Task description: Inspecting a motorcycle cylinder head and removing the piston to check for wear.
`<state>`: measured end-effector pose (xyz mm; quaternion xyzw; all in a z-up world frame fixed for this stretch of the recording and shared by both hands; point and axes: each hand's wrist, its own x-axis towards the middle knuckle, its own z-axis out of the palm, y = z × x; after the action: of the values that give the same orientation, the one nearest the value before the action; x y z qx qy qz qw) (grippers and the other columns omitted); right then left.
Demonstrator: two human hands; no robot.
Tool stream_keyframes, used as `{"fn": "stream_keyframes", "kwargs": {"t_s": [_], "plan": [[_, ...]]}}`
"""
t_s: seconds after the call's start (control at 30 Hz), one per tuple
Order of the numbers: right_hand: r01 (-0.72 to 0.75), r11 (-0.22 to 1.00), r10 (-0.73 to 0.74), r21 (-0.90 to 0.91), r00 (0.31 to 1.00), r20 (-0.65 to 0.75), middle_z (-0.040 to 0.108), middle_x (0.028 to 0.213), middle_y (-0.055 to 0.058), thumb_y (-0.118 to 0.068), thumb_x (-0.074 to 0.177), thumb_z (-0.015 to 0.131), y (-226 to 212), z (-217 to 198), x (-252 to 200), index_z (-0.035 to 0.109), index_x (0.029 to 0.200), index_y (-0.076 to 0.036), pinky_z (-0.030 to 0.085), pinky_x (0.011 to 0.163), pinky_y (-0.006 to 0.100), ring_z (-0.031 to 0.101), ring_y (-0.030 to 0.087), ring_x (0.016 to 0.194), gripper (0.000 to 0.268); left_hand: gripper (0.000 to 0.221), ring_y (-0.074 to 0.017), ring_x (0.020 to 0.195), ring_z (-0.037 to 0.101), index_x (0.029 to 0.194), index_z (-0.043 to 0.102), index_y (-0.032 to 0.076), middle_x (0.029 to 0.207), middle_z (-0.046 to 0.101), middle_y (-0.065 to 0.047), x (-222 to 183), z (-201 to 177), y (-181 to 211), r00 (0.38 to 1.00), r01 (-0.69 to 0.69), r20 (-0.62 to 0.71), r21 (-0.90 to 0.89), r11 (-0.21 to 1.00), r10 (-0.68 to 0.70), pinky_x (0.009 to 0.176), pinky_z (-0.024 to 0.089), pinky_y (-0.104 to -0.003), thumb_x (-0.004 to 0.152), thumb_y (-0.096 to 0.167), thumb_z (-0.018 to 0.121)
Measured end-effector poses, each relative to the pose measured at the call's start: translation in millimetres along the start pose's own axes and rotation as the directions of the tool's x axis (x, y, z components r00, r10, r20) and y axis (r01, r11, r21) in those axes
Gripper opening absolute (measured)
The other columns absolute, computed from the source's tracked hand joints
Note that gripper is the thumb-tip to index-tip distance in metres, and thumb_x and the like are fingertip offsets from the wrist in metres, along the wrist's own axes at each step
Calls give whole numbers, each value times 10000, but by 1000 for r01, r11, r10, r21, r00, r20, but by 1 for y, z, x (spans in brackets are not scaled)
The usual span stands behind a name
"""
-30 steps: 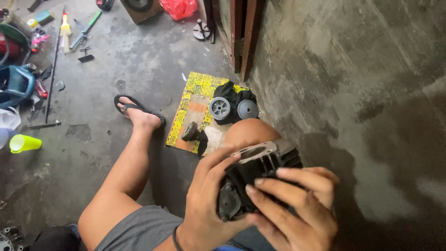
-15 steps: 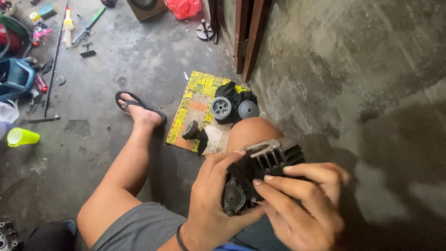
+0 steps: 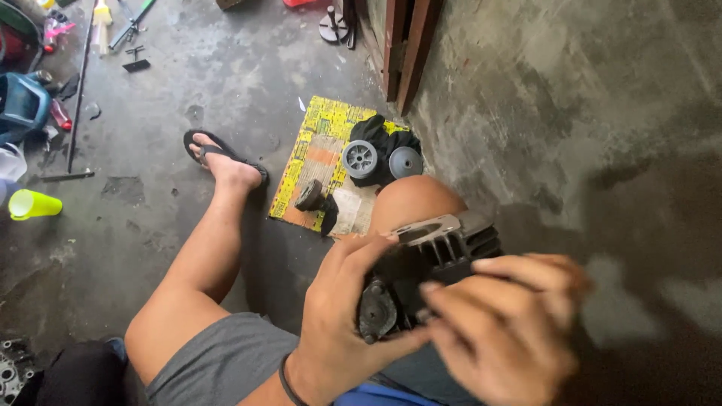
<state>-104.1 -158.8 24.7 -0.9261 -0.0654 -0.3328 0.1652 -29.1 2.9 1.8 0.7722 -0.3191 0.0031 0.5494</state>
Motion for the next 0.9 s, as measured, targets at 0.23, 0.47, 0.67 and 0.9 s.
{"fn": "stream_keyframes", "kwargs": {"t_s": [0.23,0.47,0.67,0.9], "plan": [[-316,948,318,31,943,-96,670,1291,367,175,897,734,43,-11,-28,546,1104,143,479,725,346,668,343,985,282,782,-257,985,700,1243,584,5,1131,665,-143,7,-3,4,1000,24,6,-37,999,-23,910,584,-355,601,248,958],[-99,991,84,96,986,145,462,965,71,-197,725,742,10,-14,0,787,1091,-138,428,846,372,430,248,906,374,791,-293,1059,686,1270,564,22,1201,657,-156,3,2,6,1000,-13,15,-4,1000,13,945,568,-386,597,233,921],[-91,983,57,159,978,201,460,954,56,-129,721,802,6,-7,7,805,1005,-194,402,851,360,420,247,931,291,774,-297,1058,677,1261,574,23,1207,654,-156,2,1,6,1000,3,0,-6,1000,-3,945,561,-398,580,187,902],[-48,987,5,153,963,270,476,1022,51,-183,758,767,7,-6,13,794,1032,-226,289,915,443,389,233,979,278,727,-269,983,682,1230,577,29,1154,661,-138,3,4,7,999,-13,-41,21,1000,13,887,577,-373,607,187,916]]}}
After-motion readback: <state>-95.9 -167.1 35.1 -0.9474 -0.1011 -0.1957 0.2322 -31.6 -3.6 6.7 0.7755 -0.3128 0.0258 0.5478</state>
